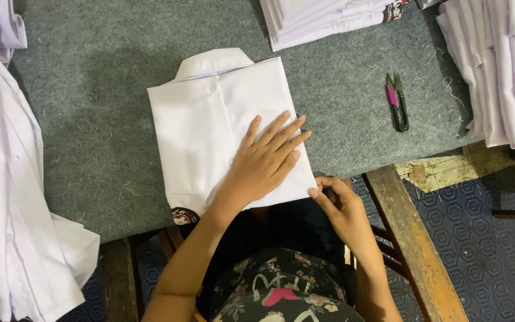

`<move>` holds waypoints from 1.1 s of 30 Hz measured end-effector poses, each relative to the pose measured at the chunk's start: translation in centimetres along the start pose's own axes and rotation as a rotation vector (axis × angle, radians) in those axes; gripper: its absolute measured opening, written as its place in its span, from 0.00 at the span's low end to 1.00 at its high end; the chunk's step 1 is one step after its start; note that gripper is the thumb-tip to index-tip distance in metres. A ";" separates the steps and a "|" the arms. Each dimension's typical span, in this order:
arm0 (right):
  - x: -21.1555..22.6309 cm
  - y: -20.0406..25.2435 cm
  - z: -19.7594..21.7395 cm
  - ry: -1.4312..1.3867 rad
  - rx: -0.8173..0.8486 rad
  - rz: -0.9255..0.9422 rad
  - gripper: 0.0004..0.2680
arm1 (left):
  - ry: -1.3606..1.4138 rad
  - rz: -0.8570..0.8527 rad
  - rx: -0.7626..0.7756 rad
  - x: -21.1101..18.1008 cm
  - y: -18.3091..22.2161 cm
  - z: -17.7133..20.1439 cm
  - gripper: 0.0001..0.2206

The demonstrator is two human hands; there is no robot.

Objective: Trimming loose threads from a white shirt using scissors and folding it on a workbench.

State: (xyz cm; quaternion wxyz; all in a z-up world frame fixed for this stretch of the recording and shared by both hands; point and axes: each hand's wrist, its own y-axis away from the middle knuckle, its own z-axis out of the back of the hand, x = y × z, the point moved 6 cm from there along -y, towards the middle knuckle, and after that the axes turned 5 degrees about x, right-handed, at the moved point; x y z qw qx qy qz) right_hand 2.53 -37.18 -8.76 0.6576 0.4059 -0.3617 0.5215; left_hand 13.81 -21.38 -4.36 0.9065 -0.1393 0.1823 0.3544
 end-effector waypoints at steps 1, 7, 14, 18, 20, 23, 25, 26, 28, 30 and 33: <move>-0.1 0.0 0.0 -0.003 0.004 -0.013 0.09 | 0.003 0.000 0.001 0.0 0.0 0.0 0.20; -0.3 0.1 -0.2 -0.019 -0.015 -0.066 0.08 | 0.071 0.010 0.027 0.2 -0.1 0.0 0.22; 1.5 -0.1 0.9 -0.162 -0.080 -0.147 0.08 | 0.785 -0.051 -0.093 1.0 0.5 3.0 0.30; 4.7 -1.0 1.4 -0.179 -0.105 -0.036 0.05 | 0.890 -0.054 -0.164 0.4 2.0 5.0 0.31; 5.1 -1.9 1.6 0.158 -0.185 0.231 0.04 | 0.777 -0.017 -0.189 0.4 3.3 6.1 0.27; 8.1 -2.8 0.2 0.255 -0.216 0.334 0.08 | 0.497 0.093 -0.269 0.8 5.9 9.3 0.18; 9.3 -3.3 -0.9 0.250 -0.211 0.290 0.12 | 0.358 0.179 -0.299 2.6 7.5 9.1 0.17; 9.7 -3.5 -1.4 0.247 -0.212 0.243 0.15 | 0.221 0.259 -0.322 3.6 8.4 9.1 0.16; 8.6 -4.1 -1.3 0.215 -0.196 0.186 0.11 | 0.175 0.326 -0.341 4.8 9.8 9.0 0.16; 7.6 -4.6 -1.0 0.186 -0.183 0.125 0.07 | 0.132 0.389 -0.355 5.6 11.0 9.1 0.15; 6.7 -4.7 0.1 0.054 -0.225 0.048 0.08 | 0.243 0.486 -0.353 6.4 12.1 8.9 0.16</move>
